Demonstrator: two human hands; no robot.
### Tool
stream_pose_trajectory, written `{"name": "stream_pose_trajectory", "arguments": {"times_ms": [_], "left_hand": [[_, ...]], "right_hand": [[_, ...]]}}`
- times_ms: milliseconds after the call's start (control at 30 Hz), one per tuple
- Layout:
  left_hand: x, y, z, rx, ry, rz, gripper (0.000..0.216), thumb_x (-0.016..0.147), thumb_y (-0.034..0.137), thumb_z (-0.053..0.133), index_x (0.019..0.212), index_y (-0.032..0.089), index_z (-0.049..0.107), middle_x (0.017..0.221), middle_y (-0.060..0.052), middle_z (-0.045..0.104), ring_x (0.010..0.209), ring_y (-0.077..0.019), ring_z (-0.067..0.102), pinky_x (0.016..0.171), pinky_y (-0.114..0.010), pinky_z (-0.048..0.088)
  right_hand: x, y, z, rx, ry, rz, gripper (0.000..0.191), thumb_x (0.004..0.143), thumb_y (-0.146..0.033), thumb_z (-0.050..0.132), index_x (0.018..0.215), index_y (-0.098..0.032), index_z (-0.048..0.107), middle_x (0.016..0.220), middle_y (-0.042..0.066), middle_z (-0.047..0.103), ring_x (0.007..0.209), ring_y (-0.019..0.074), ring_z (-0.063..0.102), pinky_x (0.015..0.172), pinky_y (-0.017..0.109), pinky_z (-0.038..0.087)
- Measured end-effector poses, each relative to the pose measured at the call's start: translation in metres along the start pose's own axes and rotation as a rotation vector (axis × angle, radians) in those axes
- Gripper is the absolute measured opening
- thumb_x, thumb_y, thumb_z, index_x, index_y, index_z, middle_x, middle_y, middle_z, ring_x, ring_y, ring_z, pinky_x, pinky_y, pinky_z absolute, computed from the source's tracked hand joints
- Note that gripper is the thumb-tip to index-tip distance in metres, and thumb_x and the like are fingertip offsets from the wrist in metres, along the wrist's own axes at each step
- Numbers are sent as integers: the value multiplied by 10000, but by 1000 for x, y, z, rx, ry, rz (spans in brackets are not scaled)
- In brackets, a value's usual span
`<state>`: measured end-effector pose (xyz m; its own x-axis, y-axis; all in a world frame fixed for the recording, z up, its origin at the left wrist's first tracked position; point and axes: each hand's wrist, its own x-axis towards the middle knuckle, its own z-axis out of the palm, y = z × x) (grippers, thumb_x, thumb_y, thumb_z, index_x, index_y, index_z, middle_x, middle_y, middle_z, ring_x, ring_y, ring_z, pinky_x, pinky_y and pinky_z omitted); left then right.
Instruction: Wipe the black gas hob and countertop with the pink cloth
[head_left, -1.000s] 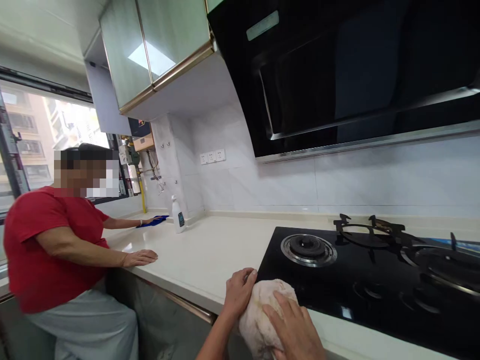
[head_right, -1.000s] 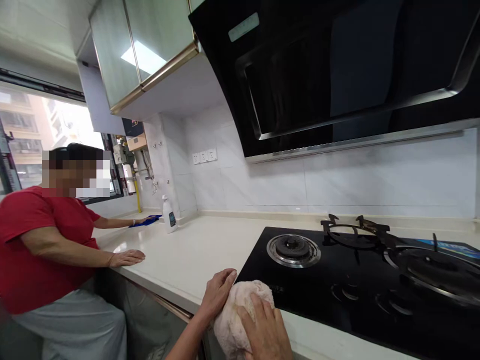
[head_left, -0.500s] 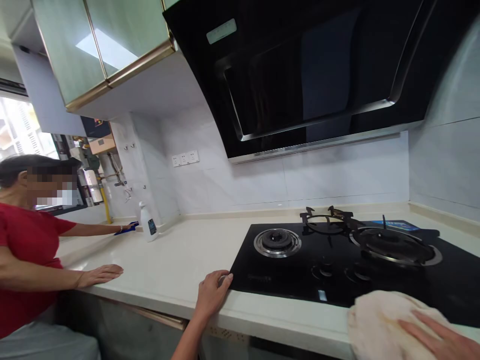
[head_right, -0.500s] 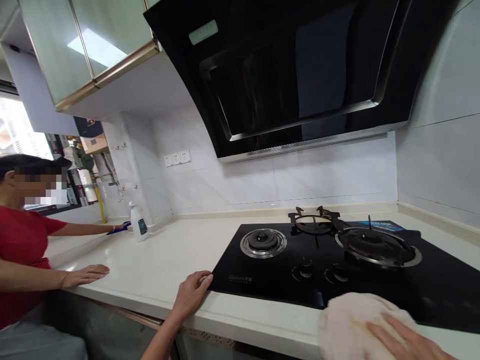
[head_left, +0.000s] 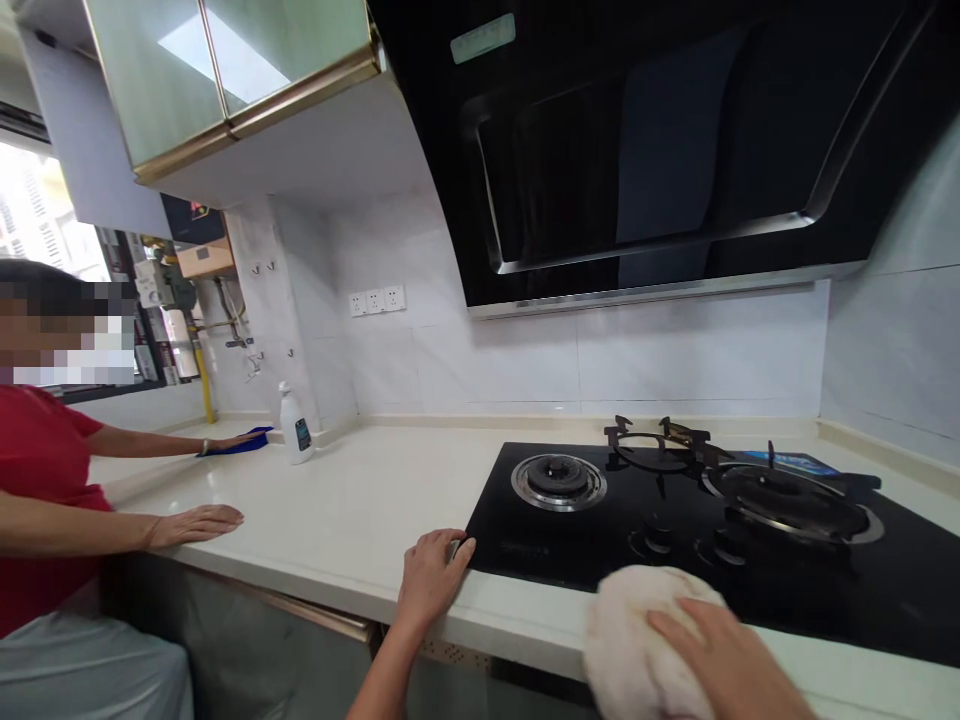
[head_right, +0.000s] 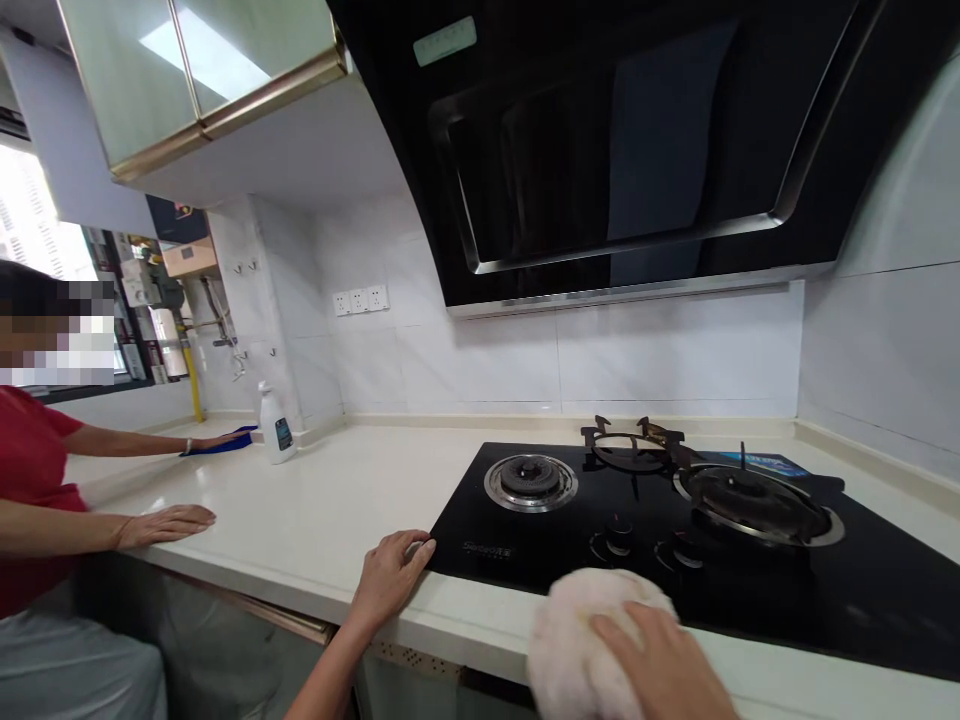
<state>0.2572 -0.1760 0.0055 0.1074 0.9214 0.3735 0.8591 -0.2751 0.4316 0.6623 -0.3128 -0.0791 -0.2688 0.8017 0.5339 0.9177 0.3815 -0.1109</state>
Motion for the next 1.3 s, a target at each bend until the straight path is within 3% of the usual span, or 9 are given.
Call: {"name": "stream_pose_trajectory", "arguments": {"times_ms": [100, 167, 333, 500, 633, 733, 967, 1167, 1300], "left_hand": [[0, -1, 2, -3, 23, 5, 378, 991, 489, 481, 1172, 288, 746, 1308, -60, 733, 1288, -270, 610, 1084, -434, 413], [1, -4, 4, -12, 37, 10, 370, 986, 483, 496, 1166, 283, 751, 1290, -58, 742, 1280, -270, 614, 1088, -429, 413], [7, -15, 4, -87, 38, -19, 378, 1005, 427, 448, 1136, 257, 759, 1223, -51, 768, 1203, -233, 660, 1047, -355, 450], [7, -16, 4, -76, 35, -19, 440, 1024, 476, 399, 1160, 252, 753, 1227, -56, 768, 1193, -232, 669, 1012, -336, 468], [6, -11, 4, -19, 36, -15, 513, 1038, 516, 330, 1171, 251, 749, 1226, -75, 765, 1220, -275, 654, 1035, -404, 450], [5, -7, 1, -2, 24, -11, 508, 1036, 517, 337, 1164, 250, 750, 1230, -81, 763, 1217, -281, 652, 1036, -411, 450], [1, -5, -5, -1, 22, 19, 430, 1026, 470, 397, 1192, 261, 734, 1283, -71, 737, 1245, -256, 639, 1082, -417, 455], [-6, 11, -2, -67, 189, 220, 405, 968, 426, 537, 1296, 242, 689, 1535, -124, 543, 1445, -298, 481, 1184, -512, 401], [-15, 54, 11, -27, -56, 367, 542, 910, 494, 647, 1413, 295, 615, 1603, -105, 485, 1478, -325, 435, 1210, -553, 357]], "right_hand": [[65, -90, 22, 73, -146, 63, 791, 627, -389, 886, 1381, -336, 654, 1454, 98, 598, 1353, 430, 500, 1101, 559, 417], [100, -138, 36, 165, -157, 0, 815, 693, -416, 869, 1450, -339, 577, 1509, 92, 536, 1415, 410, 424, 1167, 560, 342], [148, -194, 45, 308, -208, -85, 815, 738, -464, 861, 1466, -307, 532, 1546, 117, 447, 1452, 384, 346, 1193, 530, 291], [154, -178, 6, 477, -211, -69, 523, 796, -351, 794, 1287, -272, 631, 1320, 62, 568, 1229, 263, 506, 1060, 395, 420], [152, -160, -18, 381, -36, 19, 495, 855, -324, 720, 1332, -264, 604, 1335, 92, 571, 1212, 281, 509, 1045, 434, 423], [151, -157, -11, 263, -31, 58, 610, 886, -415, 694, 1459, -277, 537, 1521, 129, 496, 1367, 341, 436, 1099, 506, 383], [141, -140, -11, 310, -334, 81, 720, 1010, -609, 424, 1635, -259, 349, 1725, 120, 265, 1566, 317, 263, 1226, 553, 245], [102, -74, -25, 238, -181, 159, 647, 1034, -609, 358, 1518, -222, 542, 1595, 129, 498, 1485, 292, 433, 1221, 514, 317], [78, -44, -10, 157, -142, 158, 651, 1031, -656, 343, 1430, -233, 637, 1565, 126, 537, 1473, 295, 462, 1240, 518, 307]]}}
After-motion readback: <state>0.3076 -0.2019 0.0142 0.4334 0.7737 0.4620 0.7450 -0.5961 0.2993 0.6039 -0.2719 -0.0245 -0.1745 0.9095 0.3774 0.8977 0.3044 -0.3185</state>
